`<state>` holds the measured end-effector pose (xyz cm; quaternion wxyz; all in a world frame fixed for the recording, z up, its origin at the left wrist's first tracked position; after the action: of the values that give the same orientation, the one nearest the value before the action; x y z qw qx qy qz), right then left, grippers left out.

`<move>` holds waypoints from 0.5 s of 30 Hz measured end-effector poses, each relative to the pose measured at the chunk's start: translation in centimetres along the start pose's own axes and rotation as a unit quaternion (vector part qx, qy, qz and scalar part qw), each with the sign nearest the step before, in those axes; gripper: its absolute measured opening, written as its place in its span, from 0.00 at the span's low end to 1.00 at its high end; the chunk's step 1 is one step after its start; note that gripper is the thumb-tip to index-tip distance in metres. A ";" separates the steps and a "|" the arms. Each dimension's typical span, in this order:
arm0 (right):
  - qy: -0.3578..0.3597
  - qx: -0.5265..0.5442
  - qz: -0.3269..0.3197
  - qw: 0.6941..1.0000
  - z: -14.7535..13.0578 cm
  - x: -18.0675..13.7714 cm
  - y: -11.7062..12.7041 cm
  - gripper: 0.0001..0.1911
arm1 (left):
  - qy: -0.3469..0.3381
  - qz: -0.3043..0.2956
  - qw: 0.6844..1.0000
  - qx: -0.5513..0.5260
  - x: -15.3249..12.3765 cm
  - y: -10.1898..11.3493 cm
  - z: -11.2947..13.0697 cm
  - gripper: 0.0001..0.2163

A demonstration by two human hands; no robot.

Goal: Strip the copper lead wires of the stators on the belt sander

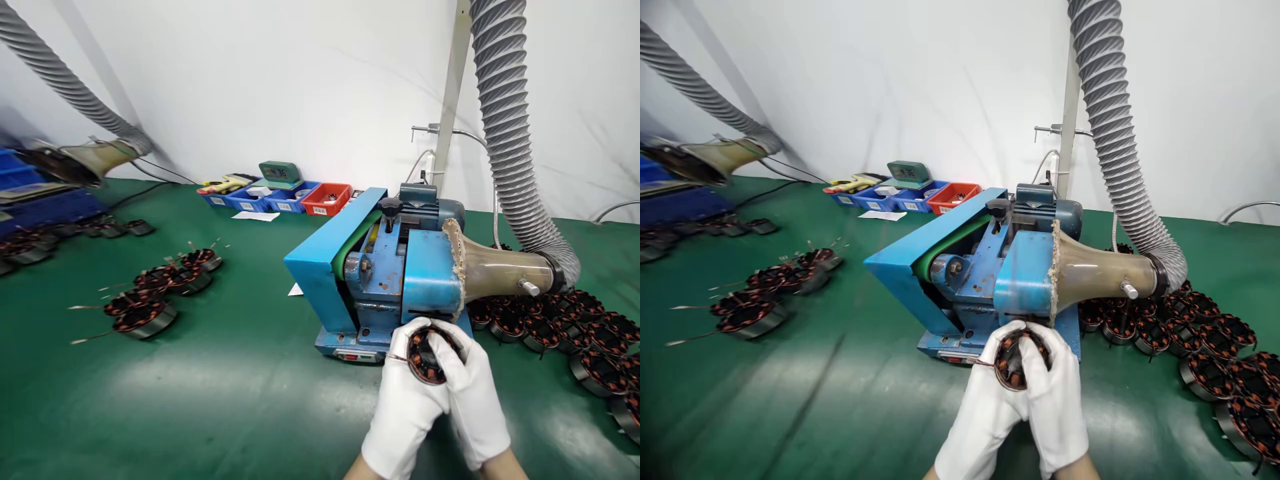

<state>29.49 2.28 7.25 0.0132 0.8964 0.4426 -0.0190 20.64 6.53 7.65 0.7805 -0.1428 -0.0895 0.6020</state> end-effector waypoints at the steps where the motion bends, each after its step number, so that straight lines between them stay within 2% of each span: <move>1: -0.001 0.004 0.002 1.000 -0.1 0.0 0.0 0.13 | -0.002 -0.010 1.000 0.016 0.1 -0.3 0.3 0.25; 4: 0.003 0.012 0.010 1.000 -0.7 -0.5 0.1 0.12 | 0.001 -0.032 0.999 0.041 -0.1 -0.6 0.7 0.26; 6: 0.001 0.009 0.015 1.000 -0.9 -1.2 0.2 0.12 | 0.003 -0.024 0.999 0.034 -0.6 -0.3 0.5 0.26; 12: 0.071 -0.045 0.018 0.996 -0.2 -3.4 0.8 0.10 | 0.007 -0.023 0.999 -0.025 -2.6 1.6 -1.9 0.20; 15: 0.049 -0.049 0.011 0.998 0.1 -2.7 0.6 0.11 | 0.019 -0.005 0.999 -0.036 -2.2 1.6 -2.1 0.19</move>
<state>28.31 -0.22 7.24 0.0355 0.8992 0.4335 0.0473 19.28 4.56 5.21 0.7793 -0.1822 -0.0972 0.5916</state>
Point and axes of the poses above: each hand's wrist, its own x-axis towards the middle knuckle, its own y-axis out of the back of the hand, z = x × y, the point moved 5 cm from there along x, towards the middle knuckle, and after that the axes turned 4 degrees about -y, right-handed, at the moved point
